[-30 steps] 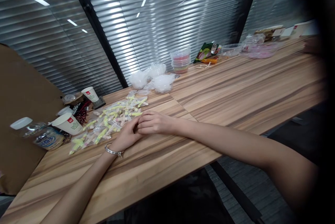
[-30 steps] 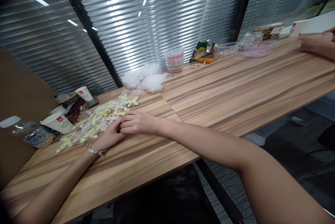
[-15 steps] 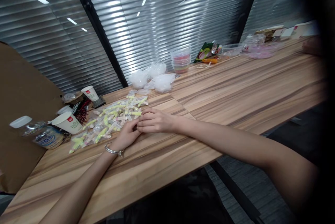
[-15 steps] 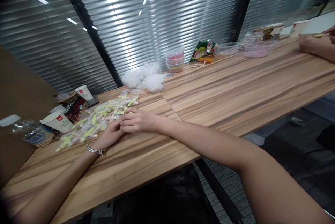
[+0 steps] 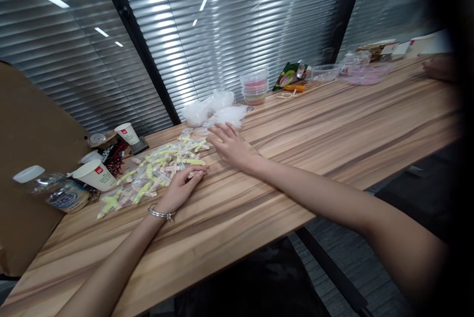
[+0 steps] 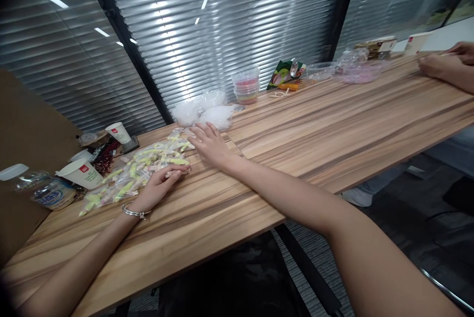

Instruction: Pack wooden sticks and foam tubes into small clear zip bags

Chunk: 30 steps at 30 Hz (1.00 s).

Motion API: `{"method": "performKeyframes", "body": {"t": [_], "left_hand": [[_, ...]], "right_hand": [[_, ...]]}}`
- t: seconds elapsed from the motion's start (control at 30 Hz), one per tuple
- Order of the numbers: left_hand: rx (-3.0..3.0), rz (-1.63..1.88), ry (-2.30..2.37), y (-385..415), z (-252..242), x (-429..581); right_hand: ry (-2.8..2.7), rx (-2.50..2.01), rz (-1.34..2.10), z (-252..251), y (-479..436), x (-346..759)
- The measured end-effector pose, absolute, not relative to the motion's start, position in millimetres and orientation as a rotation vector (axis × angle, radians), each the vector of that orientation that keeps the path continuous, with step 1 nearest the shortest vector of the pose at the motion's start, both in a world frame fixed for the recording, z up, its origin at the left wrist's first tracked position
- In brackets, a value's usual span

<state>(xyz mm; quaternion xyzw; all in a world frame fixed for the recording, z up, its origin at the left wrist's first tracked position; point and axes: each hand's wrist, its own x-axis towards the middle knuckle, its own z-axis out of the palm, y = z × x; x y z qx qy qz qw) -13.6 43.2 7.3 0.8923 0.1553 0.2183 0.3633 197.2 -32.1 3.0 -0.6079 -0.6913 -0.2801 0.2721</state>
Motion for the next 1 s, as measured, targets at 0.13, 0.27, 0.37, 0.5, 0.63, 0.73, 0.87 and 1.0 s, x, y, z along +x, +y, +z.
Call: {"method": "performKeyframes", "body": {"t": [0.13,0.27,0.37,0.5,0.63,0.73,0.87,1.0], "left_hand": [[2.309,0.558,0.402,42.5,8.3,-14.1],[2.318,0.559,0.393,42.7,8.4,-14.4],[2.320,0.555,0.385,43.3,7.7,-14.2],[2.315,0.543,0.397,43.3,7.7,-13.8],[2.321,0.544,0.395,42.4,8.5,-13.7],[2.326,0.545,0.396,42.3,8.1,-13.5],[2.335,0.548,0.397,43.3,6.7,-13.6],[2.331,0.542,0.390,42.9,7.3,-14.4]], "right_hand": [[-1.716,-1.924,-0.707,-2.7,-27.4,206.7],[-1.632,-2.056,-0.717,-15.3,-17.0,220.5],[-1.623,-2.121,-0.709,-23.5,-11.3,227.8],[-1.625,-2.153,-0.727,-29.3,-8.2,231.0],[-1.599,-2.142,-0.754,-29.8,-8.5,229.4],[-1.579,-2.124,-0.758,-27.5,-10.3,227.0],[-1.558,-2.115,-0.738,-23.8,-13.1,224.4],[-1.553,-2.123,-0.722,-22.0,-13.9,223.0]]}}
